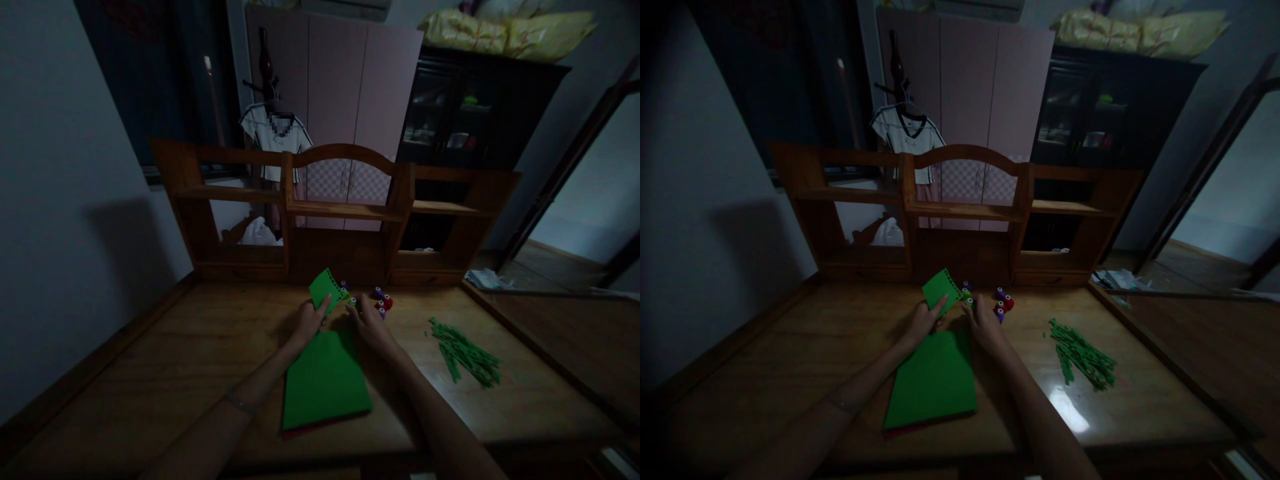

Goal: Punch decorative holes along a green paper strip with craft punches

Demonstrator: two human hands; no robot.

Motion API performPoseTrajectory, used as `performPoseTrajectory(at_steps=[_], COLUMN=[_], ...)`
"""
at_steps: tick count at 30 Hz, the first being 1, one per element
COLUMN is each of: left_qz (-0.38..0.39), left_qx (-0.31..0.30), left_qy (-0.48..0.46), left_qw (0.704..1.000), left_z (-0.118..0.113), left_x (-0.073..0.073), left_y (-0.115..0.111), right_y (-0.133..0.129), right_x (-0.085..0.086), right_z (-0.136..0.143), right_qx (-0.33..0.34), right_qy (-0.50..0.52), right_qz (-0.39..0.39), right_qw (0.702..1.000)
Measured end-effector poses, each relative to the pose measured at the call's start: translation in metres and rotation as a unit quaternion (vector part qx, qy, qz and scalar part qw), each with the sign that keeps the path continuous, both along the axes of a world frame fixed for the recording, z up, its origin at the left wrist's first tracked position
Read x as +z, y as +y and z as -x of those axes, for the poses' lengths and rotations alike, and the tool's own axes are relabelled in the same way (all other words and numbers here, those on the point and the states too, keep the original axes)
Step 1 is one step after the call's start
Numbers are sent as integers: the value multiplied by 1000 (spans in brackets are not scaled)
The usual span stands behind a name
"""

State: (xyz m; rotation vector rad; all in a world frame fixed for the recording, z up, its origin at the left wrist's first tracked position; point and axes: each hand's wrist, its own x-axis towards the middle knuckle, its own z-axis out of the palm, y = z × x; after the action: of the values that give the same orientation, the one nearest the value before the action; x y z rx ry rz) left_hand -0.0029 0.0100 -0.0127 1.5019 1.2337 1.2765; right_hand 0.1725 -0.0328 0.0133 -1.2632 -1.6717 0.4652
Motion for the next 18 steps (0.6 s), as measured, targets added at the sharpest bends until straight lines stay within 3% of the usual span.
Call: performPoseTrajectory(at_steps=[13, 18], left_qz=[8, 27], left_qx=[-5, 3], left_qy=[4, 0], left_qw=[1000, 1000], left_z=[0, -1], left_x=[6, 7], left_y=[-4, -5], right_y=[3, 1], right_x=[-2, 3], right_z=[-3, -3], right_qx=[-38, -31], right_qy=[-32, 44], right_qz=[-16, 0], right_qw=[999, 999])
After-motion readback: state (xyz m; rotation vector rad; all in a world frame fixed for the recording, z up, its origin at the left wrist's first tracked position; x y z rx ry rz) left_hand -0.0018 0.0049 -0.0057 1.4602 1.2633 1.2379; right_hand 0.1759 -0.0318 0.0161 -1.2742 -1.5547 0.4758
